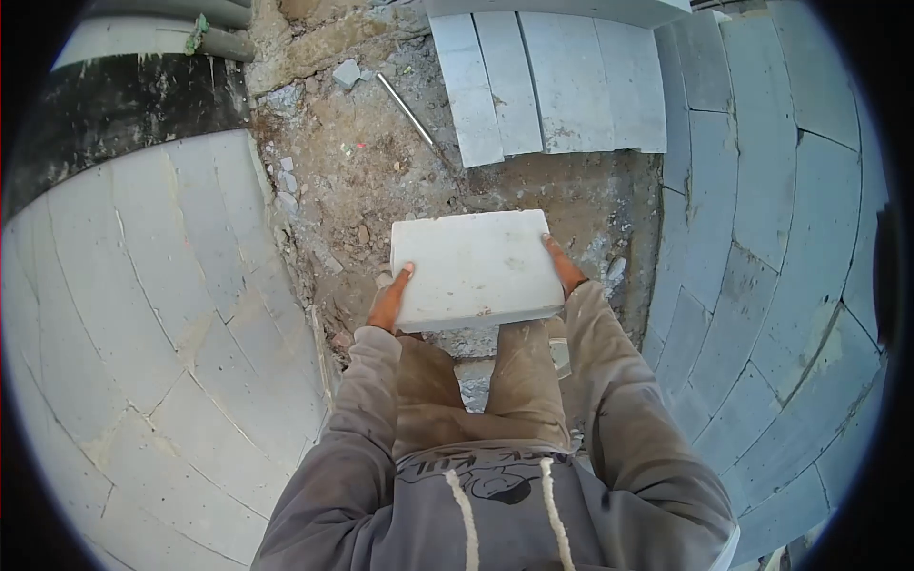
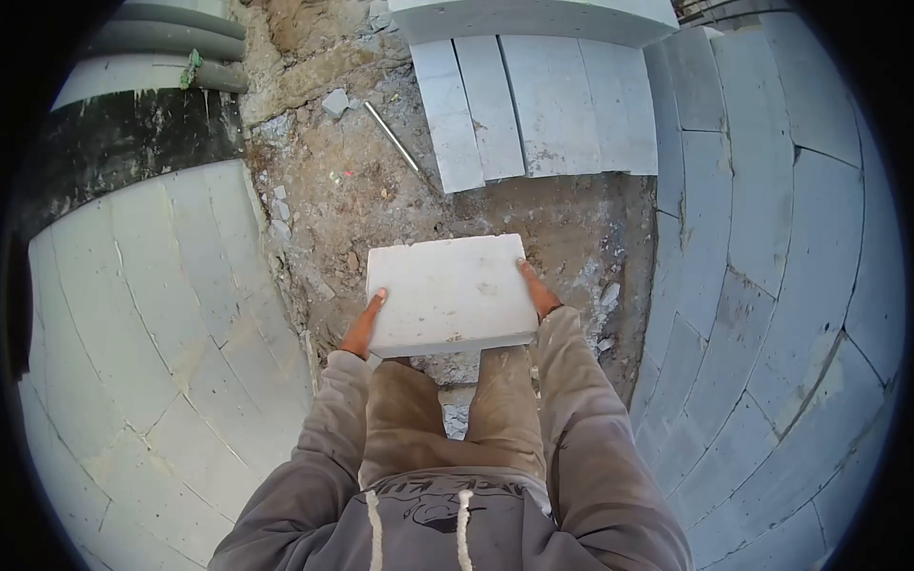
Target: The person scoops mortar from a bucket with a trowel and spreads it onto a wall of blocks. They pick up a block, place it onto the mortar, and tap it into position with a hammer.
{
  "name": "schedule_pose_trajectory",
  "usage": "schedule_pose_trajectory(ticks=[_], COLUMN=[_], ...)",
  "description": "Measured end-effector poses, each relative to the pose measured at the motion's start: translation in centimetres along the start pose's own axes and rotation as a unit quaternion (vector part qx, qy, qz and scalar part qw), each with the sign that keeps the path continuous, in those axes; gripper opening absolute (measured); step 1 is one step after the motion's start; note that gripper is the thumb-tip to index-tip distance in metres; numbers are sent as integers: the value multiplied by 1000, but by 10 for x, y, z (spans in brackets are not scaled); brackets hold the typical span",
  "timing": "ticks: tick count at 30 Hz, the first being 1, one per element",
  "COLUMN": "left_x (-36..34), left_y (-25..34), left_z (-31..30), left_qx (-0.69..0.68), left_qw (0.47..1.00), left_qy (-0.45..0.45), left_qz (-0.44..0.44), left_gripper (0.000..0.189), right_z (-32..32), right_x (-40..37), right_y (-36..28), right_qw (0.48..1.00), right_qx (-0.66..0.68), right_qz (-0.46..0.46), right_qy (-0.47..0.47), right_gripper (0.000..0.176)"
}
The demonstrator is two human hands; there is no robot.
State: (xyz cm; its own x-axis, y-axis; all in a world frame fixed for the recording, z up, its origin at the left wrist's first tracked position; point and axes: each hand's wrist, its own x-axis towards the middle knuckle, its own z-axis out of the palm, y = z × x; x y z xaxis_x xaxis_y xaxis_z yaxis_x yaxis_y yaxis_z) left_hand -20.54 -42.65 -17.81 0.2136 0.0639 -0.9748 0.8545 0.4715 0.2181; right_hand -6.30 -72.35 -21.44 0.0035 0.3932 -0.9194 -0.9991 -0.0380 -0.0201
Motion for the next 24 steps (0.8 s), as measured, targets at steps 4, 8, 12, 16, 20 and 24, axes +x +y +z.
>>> schedule_pose_trajectory(ticks=[4, 8, 12, 16, 20, 24], left_x=[-69, -150, -202, -257, -283, -318], left_y=[88, 174, 230, 312, 370, 455], left_z=[80, 161, 182, 217, 262, 293], left_qx=[106, 160, 5, -121, -134, -89], left_qw=[989, 936, 901, 863, 837, 815], left_qy=[10, 3, -135, -311, -351, -341], left_qz=[103, 313, 413, 379, 397, 460], left_gripper=[80, 76, 77, 75, 71, 72], right_z=[-6, -16, 12, 55, 84, 106], right_x=[-116, -216, -350, -457, -491, -504], right_y=[-49, -126, -176, -202, -231, -285], right_qw=[982, 935, 849, 755, 719, 680], right_qx=[25, 25, -45, -143, -124, -20], right_qz=[-145, -340, -524, -639, -665, -724], right_qy=[117, 94, 53, 43, 156, 114], right_gripper=[67, 65, 72, 88, 96, 94])
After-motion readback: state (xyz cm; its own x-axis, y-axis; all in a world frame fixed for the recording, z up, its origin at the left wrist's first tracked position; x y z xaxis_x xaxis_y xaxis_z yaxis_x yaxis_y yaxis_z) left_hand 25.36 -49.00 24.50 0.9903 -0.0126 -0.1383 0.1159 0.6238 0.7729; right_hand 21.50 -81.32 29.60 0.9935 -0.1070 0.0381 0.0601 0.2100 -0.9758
